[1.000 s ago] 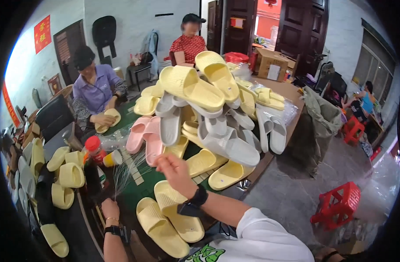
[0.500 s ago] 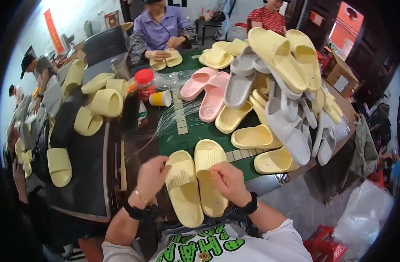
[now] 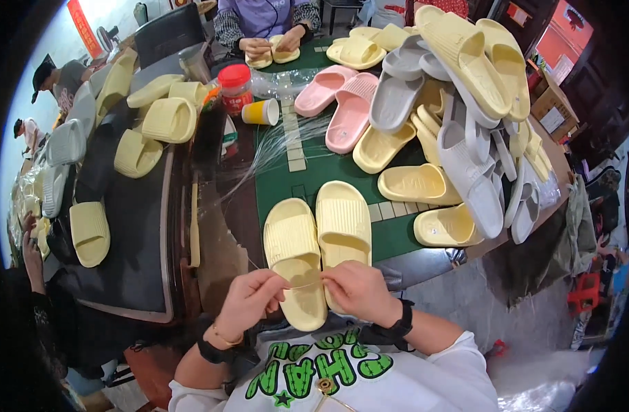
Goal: Cleaning and inspecting finished foam sandals at a factory workstation.
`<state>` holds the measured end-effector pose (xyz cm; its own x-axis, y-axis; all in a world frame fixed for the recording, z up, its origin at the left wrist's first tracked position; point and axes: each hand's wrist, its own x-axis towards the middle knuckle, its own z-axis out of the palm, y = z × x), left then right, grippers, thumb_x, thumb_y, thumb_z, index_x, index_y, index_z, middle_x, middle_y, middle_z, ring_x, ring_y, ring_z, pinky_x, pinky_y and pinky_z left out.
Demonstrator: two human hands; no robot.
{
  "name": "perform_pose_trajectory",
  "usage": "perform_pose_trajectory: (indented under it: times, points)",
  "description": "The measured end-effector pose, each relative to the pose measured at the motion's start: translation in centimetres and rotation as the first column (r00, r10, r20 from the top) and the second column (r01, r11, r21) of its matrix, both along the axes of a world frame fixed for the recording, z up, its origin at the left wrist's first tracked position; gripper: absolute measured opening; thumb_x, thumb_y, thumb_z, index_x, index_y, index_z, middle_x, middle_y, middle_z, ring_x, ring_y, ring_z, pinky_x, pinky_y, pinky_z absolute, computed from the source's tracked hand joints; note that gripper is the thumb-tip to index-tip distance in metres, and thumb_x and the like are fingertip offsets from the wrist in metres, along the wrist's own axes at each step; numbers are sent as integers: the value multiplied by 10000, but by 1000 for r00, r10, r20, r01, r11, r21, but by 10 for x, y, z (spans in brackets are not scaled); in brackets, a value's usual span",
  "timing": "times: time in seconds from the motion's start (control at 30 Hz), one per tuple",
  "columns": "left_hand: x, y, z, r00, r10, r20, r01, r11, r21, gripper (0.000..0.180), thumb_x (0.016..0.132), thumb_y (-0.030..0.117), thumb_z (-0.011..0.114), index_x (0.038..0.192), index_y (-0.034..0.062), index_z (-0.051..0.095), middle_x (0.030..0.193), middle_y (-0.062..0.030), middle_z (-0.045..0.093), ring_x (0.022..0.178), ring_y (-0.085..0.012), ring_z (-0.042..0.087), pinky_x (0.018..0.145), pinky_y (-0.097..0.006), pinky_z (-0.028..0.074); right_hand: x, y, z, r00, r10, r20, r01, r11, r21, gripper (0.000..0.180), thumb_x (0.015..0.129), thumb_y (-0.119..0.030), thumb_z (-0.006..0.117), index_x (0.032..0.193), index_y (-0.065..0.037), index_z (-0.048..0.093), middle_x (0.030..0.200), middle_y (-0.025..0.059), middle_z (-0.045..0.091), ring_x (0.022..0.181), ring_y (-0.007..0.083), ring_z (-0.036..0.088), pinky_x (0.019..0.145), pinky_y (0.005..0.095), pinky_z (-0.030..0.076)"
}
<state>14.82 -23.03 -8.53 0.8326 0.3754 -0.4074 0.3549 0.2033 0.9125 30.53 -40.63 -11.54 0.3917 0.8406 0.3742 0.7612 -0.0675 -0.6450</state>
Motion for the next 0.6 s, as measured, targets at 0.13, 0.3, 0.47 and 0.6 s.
perform_pose_trajectory:
  times: [0.13,0.3,0.47,0.6]
  points:
    - [-18,12,-11,995,-54,-79,44,991,-127,239,987,177,516,873,14,649,681,17,576,533,-35,488,482,-176,392,9,-22,-1,999,-26,43,27,1000,-15,121,779,-86,701,894,-78,663,702,76,585,644,268,601,561,371,489]
    - [-22,4,-17,883,-350,-313,293,932,-214,251,967,218,540,857,24,655,655,16,555,508,-37,451,466,-183,367,-2,-53,4,999,53,4,-50,961,-272,104,838,-179,644,814,-85,606,707,87,573,663,282,603,565,396,490]
    - [-17,-9,-30,772,-555,-310,473,827,-303,308,964,259,546,815,13,656,653,11,573,586,-59,492,556,-221,415,-19,-74,4,1000,-7,9,10,922,-388,123,826,-197,653,788,-93,599,693,79,570,642,277,608,554,399,493]
    - [-15,-7,-50,732,-606,-311,537,795,-284,286,961,271,555,837,36,662,671,37,542,543,-34,433,466,-199,342,-21,-82,5,998,-34,52,51,929,-366,115,814,-180,667,778,-96,598,680,71,561,618,267,605,524,384,488]
